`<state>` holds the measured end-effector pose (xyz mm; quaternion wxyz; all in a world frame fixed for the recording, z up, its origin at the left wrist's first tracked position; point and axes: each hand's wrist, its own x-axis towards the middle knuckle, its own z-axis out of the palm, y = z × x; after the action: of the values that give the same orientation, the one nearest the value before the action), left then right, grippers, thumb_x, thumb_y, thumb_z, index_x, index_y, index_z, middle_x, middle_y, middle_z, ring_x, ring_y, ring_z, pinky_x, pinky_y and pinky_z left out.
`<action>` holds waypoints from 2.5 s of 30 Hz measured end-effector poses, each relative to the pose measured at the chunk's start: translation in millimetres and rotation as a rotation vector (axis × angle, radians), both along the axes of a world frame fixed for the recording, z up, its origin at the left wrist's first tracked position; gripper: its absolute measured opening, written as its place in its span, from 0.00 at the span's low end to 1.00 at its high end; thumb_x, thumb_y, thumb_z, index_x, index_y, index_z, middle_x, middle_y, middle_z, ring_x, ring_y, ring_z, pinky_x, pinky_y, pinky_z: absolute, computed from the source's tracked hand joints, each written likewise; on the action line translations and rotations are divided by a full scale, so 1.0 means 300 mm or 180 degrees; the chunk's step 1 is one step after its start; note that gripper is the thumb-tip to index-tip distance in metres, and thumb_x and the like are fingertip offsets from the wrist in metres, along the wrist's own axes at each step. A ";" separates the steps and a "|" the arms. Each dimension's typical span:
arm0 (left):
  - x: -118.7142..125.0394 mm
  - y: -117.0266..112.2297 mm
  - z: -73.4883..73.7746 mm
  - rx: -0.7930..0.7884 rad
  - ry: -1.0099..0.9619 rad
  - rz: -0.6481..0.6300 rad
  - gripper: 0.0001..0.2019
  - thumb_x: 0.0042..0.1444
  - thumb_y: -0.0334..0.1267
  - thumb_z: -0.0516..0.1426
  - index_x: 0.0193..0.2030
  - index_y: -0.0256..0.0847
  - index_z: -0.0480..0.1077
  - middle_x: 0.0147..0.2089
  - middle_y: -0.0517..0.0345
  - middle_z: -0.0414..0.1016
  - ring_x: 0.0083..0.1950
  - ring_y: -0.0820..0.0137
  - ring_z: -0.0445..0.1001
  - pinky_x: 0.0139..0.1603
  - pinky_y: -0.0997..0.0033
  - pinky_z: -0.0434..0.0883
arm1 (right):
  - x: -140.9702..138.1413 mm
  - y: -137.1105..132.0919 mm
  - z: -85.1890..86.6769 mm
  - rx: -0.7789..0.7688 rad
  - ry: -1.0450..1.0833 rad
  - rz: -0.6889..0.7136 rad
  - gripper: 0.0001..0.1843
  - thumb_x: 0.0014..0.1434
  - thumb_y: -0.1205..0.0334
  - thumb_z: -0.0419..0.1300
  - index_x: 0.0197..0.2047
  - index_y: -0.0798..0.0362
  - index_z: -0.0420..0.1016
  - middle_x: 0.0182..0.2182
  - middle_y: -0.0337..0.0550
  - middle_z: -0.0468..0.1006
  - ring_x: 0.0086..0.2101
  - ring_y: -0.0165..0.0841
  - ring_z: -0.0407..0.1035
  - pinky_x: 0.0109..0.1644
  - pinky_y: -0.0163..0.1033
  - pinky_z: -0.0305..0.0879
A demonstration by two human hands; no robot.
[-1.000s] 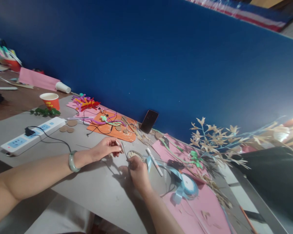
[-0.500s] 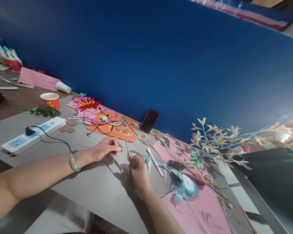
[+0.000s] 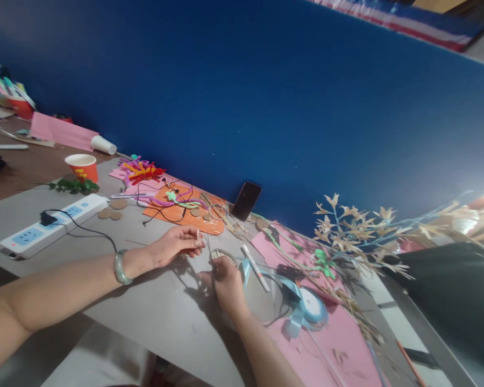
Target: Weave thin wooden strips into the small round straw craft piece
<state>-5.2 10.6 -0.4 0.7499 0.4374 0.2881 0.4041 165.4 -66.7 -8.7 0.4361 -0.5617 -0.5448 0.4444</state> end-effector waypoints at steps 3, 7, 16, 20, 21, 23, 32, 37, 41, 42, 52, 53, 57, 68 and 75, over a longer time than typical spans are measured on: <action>-0.003 0.004 0.002 0.0016 0.0076 0.0028 0.13 0.41 0.37 0.66 0.30 0.34 0.69 0.29 0.56 0.74 0.29 0.74 0.74 0.29 0.76 0.69 | 0.012 0.006 -0.017 0.0171 -0.0198 0.0037 0.23 0.41 0.53 0.70 0.35 0.52 0.64 0.20 0.34 0.71 0.21 0.30 0.67 0.25 0.35 0.61; -0.005 0.011 0.000 -0.0220 -0.0036 0.0083 0.12 0.40 0.35 0.66 0.29 0.34 0.68 0.28 0.57 0.74 0.29 0.74 0.74 0.34 0.74 0.71 | 0.029 0.012 -0.038 0.0389 -0.0613 0.0004 0.23 0.41 0.53 0.70 0.36 0.53 0.65 0.20 0.35 0.70 0.21 0.29 0.65 0.26 0.35 0.61; 0.001 0.011 -0.003 -0.0316 -0.0279 0.0135 0.13 0.38 0.33 0.67 0.29 0.34 0.67 0.25 0.59 0.73 0.28 0.74 0.74 0.36 0.71 0.72 | 0.033 0.007 -0.029 0.0628 -0.1114 -0.0065 0.19 0.40 0.53 0.71 0.33 0.52 0.70 0.20 0.37 0.70 0.22 0.31 0.64 0.27 0.36 0.59; -0.001 0.005 0.006 -0.0298 -0.0187 0.0125 0.14 0.38 0.34 0.67 0.29 0.34 0.67 0.25 0.58 0.73 0.27 0.74 0.73 0.32 0.73 0.72 | 0.032 0.007 -0.029 0.0632 -0.1121 -0.0121 0.19 0.40 0.52 0.70 0.33 0.52 0.71 0.19 0.37 0.70 0.22 0.31 0.63 0.27 0.36 0.59; -0.001 0.004 0.008 -0.0289 -0.0171 0.0117 0.14 0.39 0.35 0.67 0.29 0.34 0.67 0.24 0.58 0.74 0.27 0.74 0.73 0.32 0.73 0.71 | 0.031 0.006 -0.029 0.0620 -0.1131 -0.0133 0.19 0.40 0.52 0.70 0.33 0.52 0.72 0.19 0.36 0.70 0.22 0.31 0.63 0.27 0.36 0.58; -0.001 0.002 0.010 -0.0277 -0.0151 0.0105 0.14 0.39 0.35 0.67 0.29 0.34 0.67 0.24 0.58 0.74 0.26 0.74 0.73 0.32 0.73 0.71 | 0.030 0.006 -0.029 0.0603 -0.1179 -0.0147 0.20 0.40 0.52 0.70 0.34 0.52 0.72 0.19 0.36 0.70 0.22 0.31 0.63 0.27 0.36 0.58; 0.002 -0.006 0.012 -0.0280 -0.0126 0.0112 0.12 0.39 0.34 0.66 0.29 0.34 0.68 0.25 0.58 0.73 0.27 0.73 0.74 0.31 0.74 0.71 | 0.024 0.001 -0.024 0.0717 -0.1219 -0.0211 0.18 0.41 0.52 0.69 0.33 0.52 0.72 0.19 0.37 0.69 0.21 0.30 0.61 0.26 0.35 0.57; 0.002 -0.002 0.006 -0.0273 -0.0134 0.0094 0.13 0.39 0.34 0.66 0.29 0.33 0.68 0.25 0.57 0.74 0.27 0.72 0.74 0.32 0.73 0.72 | 0.023 0.002 -0.028 0.0631 -0.1055 -0.0192 0.18 0.41 0.51 0.69 0.32 0.52 0.71 0.18 0.36 0.69 0.21 0.29 0.61 0.25 0.35 0.57; 0.002 -0.001 0.002 -0.0282 -0.0153 0.0080 0.13 0.40 0.34 0.66 0.29 0.33 0.67 0.26 0.57 0.74 0.27 0.72 0.74 0.32 0.72 0.72 | 0.024 0.004 -0.037 0.0565 -0.0888 -0.0163 0.19 0.41 0.52 0.69 0.32 0.53 0.69 0.18 0.34 0.68 0.20 0.27 0.59 0.24 0.33 0.55; 0.002 0.000 0.001 -0.0280 -0.0152 0.0076 0.13 0.40 0.34 0.66 0.30 0.34 0.67 0.26 0.57 0.74 0.28 0.72 0.74 0.32 0.72 0.72 | 0.024 0.004 -0.039 0.0537 -0.0856 -0.0167 0.19 0.41 0.52 0.69 0.31 0.53 0.69 0.17 0.33 0.67 0.20 0.26 0.58 0.23 0.32 0.55; 0.006 -0.010 -0.019 0.0387 0.0299 -0.0112 0.12 0.43 0.37 0.65 0.31 0.33 0.68 0.24 0.55 0.75 0.28 0.71 0.75 0.33 0.71 0.72 | 0.008 -0.005 0.003 0.0625 -0.0252 -0.0521 0.22 0.42 0.54 0.70 0.36 0.52 0.67 0.24 0.40 0.77 0.25 0.33 0.70 0.27 0.35 0.66; 0.010 -0.017 -0.025 0.0584 0.0418 -0.0171 0.12 0.43 0.37 0.65 0.31 0.33 0.69 0.24 0.55 0.74 0.27 0.71 0.74 0.32 0.71 0.71 | 0.007 -0.007 0.006 0.0693 -0.0241 -0.0516 0.21 0.42 0.55 0.69 0.37 0.52 0.67 0.26 0.41 0.78 0.28 0.34 0.72 0.30 0.37 0.68; 0.021 -0.044 -0.048 0.1079 0.0796 -0.0296 0.08 0.45 0.36 0.62 0.29 0.33 0.71 0.24 0.57 0.73 0.27 0.73 0.73 0.29 0.75 0.69 | 0.008 -0.013 0.007 0.0909 -0.0440 -0.0442 0.16 0.46 0.60 0.65 0.38 0.52 0.68 0.26 0.41 0.78 0.27 0.34 0.72 0.32 0.38 0.69; -0.037 0.054 -0.050 0.2791 0.2939 0.0578 0.11 0.48 0.28 0.57 0.38 0.40 0.74 0.41 0.54 0.77 0.46 0.64 0.71 0.50 0.64 0.63 | 0.150 0.063 0.010 0.0767 -0.1984 -0.0639 0.11 0.46 0.61 0.58 0.36 0.53 0.70 0.22 0.37 0.76 0.23 0.31 0.68 0.30 0.35 0.62; -0.065 0.094 -0.047 0.2930 0.3486 0.0651 0.15 0.50 0.25 0.50 0.39 0.41 0.74 0.43 0.53 0.75 0.49 0.61 0.69 0.52 0.59 0.60 | 0.163 0.074 -0.004 0.0686 -0.2592 -0.0678 0.11 0.46 0.61 0.57 0.35 0.51 0.72 0.20 0.36 0.75 0.21 0.32 0.67 0.30 0.36 0.58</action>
<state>-24.7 38.7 -14.6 0.1961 0.8195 0.4627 0.2754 214.2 -44.5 -9.8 0.2852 -0.6955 -0.6547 0.0796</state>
